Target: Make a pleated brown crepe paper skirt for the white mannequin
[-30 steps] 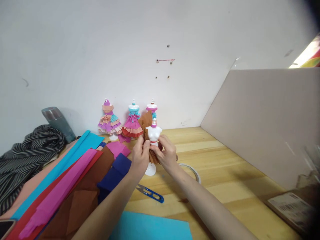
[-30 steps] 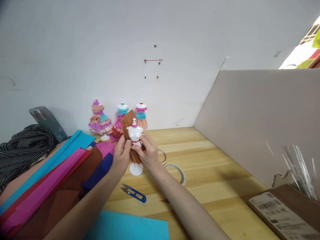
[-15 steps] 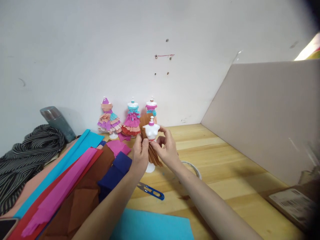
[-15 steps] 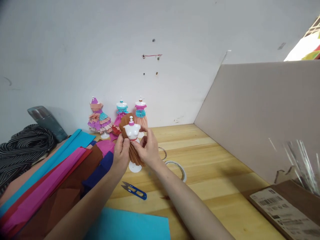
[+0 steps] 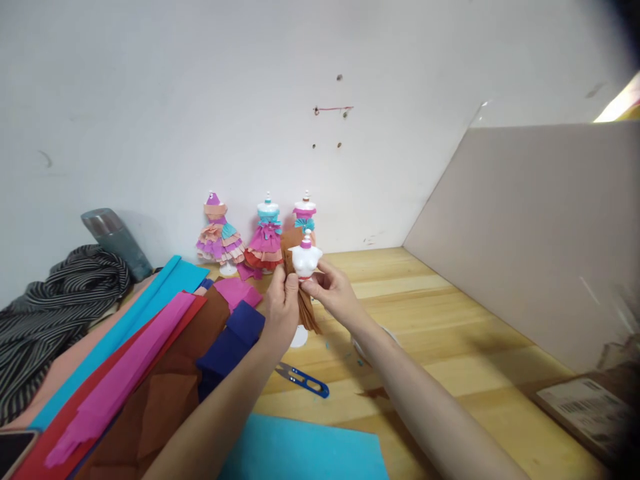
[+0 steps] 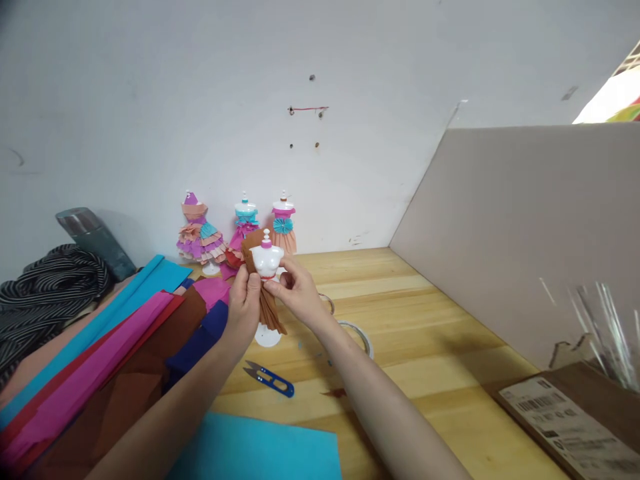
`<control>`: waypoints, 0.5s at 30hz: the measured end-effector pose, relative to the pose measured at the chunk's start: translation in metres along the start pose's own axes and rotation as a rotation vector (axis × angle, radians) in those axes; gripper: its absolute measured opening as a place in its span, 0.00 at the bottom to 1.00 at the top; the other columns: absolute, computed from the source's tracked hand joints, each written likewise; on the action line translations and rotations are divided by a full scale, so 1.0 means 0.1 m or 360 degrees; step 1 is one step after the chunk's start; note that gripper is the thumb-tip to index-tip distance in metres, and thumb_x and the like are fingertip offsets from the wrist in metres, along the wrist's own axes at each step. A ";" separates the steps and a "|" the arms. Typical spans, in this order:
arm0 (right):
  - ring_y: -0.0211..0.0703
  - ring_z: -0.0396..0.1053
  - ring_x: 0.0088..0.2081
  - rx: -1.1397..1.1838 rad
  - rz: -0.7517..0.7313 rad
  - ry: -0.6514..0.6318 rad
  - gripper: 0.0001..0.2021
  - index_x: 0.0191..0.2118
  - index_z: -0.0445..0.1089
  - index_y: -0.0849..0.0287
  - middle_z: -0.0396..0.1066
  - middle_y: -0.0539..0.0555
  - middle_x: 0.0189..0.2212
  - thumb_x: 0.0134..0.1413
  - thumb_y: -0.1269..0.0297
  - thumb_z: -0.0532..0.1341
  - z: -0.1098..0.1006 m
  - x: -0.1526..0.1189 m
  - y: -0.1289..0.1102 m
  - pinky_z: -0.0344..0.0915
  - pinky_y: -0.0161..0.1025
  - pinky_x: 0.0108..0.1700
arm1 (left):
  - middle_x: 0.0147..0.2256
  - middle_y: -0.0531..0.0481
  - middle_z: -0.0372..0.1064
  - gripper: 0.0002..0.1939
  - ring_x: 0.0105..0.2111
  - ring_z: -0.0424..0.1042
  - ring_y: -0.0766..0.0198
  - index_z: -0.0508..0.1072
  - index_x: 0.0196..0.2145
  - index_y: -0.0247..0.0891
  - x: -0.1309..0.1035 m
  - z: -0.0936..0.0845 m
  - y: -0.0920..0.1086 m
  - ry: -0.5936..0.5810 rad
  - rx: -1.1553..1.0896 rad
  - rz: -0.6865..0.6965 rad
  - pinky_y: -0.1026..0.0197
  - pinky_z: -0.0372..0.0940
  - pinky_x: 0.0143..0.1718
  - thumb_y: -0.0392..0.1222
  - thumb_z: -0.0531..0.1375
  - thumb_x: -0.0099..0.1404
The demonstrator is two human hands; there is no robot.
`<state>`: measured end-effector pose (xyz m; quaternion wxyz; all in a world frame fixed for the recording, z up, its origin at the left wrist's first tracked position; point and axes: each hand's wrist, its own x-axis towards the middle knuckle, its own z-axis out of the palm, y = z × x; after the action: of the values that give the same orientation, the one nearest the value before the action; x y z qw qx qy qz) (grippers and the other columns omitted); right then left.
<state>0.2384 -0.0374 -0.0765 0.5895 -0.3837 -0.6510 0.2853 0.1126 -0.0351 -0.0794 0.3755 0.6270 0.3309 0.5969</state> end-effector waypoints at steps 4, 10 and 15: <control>0.34 0.52 0.24 0.0072 0.0037 0.0066 0.15 0.40 0.73 0.57 0.64 0.48 0.26 0.47 0.55 0.67 0.02 0.01 0.00 0.52 0.34 0.26 | 0.29 0.53 0.66 0.09 0.38 0.69 0.61 0.67 0.41 0.39 0.00 0.00 -0.01 0.0043 0.0025 0.0003 0.62 0.62 0.42 0.45 0.51 0.69; 0.34 0.49 0.24 0.0135 0.0065 0.0155 0.11 0.33 0.73 0.58 0.58 0.46 0.23 0.43 0.58 0.69 0.04 0.00 -0.08 0.48 0.35 0.26 | 0.29 0.53 0.66 0.11 0.37 0.68 0.61 0.67 0.41 0.39 0.00 0.01 -0.04 0.0049 -0.0016 -0.0004 0.62 0.62 0.40 0.46 0.51 0.69; 0.35 0.48 0.22 0.0218 0.0129 0.0165 0.19 0.42 0.72 0.57 0.53 0.43 0.20 0.43 0.55 0.69 0.06 -0.01 -0.11 0.47 0.35 0.25 | 0.32 0.51 0.69 0.11 0.35 0.69 0.62 0.67 0.42 0.39 0.00 0.02 -0.03 0.0028 -0.0078 0.0007 0.62 0.63 0.41 0.47 0.50 0.70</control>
<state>0.2310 -0.0442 -0.0686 0.6352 -0.3830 -0.5825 0.3325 0.1145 -0.0338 -0.0825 0.3866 0.6131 0.3182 0.6111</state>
